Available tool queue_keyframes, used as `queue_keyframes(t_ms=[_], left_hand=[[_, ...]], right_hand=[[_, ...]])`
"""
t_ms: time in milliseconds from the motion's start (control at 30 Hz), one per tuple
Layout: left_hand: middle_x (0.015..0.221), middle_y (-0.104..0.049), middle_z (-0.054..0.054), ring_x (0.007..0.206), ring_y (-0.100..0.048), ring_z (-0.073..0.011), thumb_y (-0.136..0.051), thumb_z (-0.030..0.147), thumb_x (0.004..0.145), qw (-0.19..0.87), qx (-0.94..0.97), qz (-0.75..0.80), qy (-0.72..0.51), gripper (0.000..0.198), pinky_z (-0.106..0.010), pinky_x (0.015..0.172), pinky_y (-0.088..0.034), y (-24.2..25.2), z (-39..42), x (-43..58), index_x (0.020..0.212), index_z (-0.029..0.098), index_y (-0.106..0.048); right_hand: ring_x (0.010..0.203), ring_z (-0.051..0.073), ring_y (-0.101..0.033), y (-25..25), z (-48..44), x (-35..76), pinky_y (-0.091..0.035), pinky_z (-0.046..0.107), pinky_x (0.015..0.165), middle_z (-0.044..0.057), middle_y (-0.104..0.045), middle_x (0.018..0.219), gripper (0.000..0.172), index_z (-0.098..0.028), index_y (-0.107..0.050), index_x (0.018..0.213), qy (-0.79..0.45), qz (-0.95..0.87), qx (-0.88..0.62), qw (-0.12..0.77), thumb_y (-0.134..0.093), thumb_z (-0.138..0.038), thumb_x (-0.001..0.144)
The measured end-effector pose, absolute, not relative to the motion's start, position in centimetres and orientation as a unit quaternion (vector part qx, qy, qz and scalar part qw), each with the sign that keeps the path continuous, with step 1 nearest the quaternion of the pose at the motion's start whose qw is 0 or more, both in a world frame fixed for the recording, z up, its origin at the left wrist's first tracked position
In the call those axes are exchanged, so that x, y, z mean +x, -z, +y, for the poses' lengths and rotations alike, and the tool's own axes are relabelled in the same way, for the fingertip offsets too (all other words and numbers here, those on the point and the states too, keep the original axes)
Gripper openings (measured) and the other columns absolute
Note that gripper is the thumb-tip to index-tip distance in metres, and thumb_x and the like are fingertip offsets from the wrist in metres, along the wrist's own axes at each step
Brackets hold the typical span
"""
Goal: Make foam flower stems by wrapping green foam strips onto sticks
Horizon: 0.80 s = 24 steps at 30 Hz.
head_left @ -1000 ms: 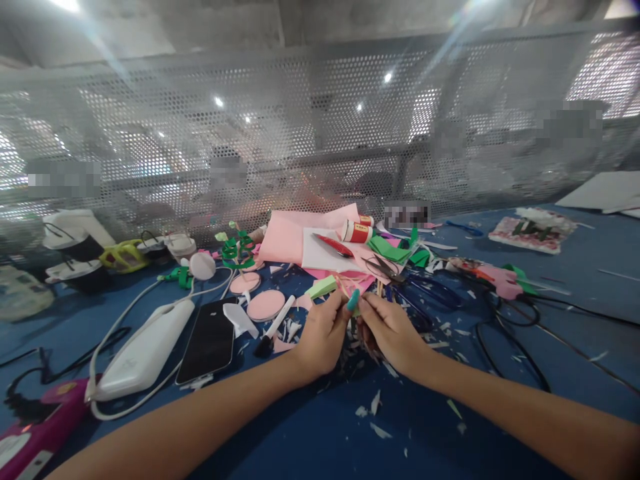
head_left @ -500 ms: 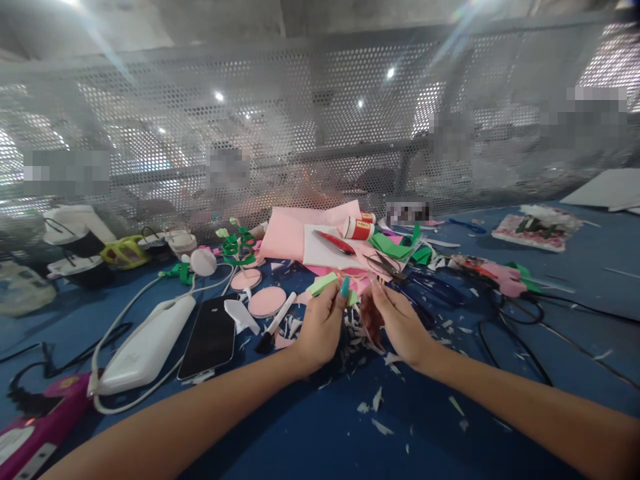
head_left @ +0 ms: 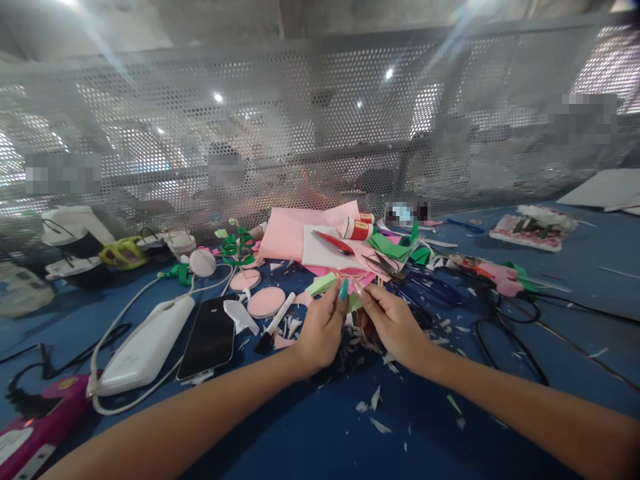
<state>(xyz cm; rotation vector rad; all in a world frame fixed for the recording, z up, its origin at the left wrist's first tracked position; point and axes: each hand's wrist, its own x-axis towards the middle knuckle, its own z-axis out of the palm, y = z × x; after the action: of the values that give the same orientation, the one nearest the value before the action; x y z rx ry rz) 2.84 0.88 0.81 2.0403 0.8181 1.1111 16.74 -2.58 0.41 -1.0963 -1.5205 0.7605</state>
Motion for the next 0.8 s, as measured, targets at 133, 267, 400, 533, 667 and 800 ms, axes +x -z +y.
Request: queue_keyframes(t_ms=[133,267,400,533,667,800], left_hand=[[0.057,-0.038,0.005,0.049,-0.031,-0.0088,-0.031,0.043,0.091,0.364,0.765,0.303,-0.437,0.032,-0.023,0.048,-0.029,-0.7,0.74,2.82,0.081,0.018,-0.047],[0.059,-0.039,0.005,0.052,-0.034,-0.0088,-0.036,0.042,0.09,0.355,0.775,0.306,-0.424,0.03,-0.022,0.051,-0.03,-0.9,0.67,2.77,0.078,0.018,-0.047],[0.06,-0.04,0.004,0.054,-0.034,-0.0091,-0.039,0.039,0.089,0.319,0.784,0.313,-0.43,0.029,-0.023,0.054,-0.031,-1.18,0.66,2.71,0.069,0.017,-0.043],[0.059,-0.039,0.004,0.055,-0.035,-0.0096,-0.04,0.037,0.089,0.297,0.784,0.314,-0.446,0.03,-0.023,0.054,-0.031,-1.36,0.6,2.72,0.065,0.018,-0.04],[0.057,-0.038,0.004,0.054,-0.034,-0.0098,-0.04,0.037,0.088,0.295,0.78,0.323,-0.447,0.03,-0.023,0.053,-0.03,-1.31,0.67,2.79,0.065,0.018,-0.039],[0.057,-0.038,0.005,0.053,-0.034,-0.0096,-0.041,0.037,0.088,0.308,0.777,0.324,-0.443,0.029,-0.023,0.052,-0.03,-1.19,0.82,2.82,0.065,0.018,-0.039]], right_hand=[[0.041,0.011,-0.047,-0.56,-2.74,16.65,-0.038,0.021,0.04,-0.003,-0.047,0.051,0.034,-0.02,-0.045,0.068,-0.318,-0.633,-0.456,0.539,-0.038,-0.046,0.09],[0.039,0.01,-0.045,-0.78,-2.93,16.56,-0.037,0.02,0.039,-0.005,-0.045,0.048,0.034,-0.02,-0.043,0.067,-0.328,-0.629,-0.457,0.537,-0.039,-0.046,0.09],[0.039,0.009,-0.044,-0.89,-3.0,16.56,-0.035,0.02,0.039,-0.005,-0.045,0.047,0.035,-0.02,-0.044,0.066,-0.315,-0.626,-0.468,0.538,-0.04,-0.046,0.09],[0.04,0.009,-0.043,-0.92,-3.0,16.61,-0.034,0.02,0.039,-0.005,-0.045,0.046,0.036,-0.02,-0.045,0.066,-0.313,-0.623,-0.471,0.54,-0.041,-0.046,0.089],[0.038,0.009,-0.044,-0.98,-3.02,16.6,-0.035,0.02,0.038,-0.005,-0.045,0.046,0.037,-0.019,-0.045,0.065,-0.327,-0.616,-0.468,0.542,-0.041,-0.048,0.089],[0.036,0.008,-0.043,-0.88,-2.89,16.46,-0.035,0.019,0.034,-0.005,-0.045,0.048,0.038,-0.02,-0.044,0.068,-0.386,-0.594,-0.444,0.548,-0.041,-0.053,0.086]])
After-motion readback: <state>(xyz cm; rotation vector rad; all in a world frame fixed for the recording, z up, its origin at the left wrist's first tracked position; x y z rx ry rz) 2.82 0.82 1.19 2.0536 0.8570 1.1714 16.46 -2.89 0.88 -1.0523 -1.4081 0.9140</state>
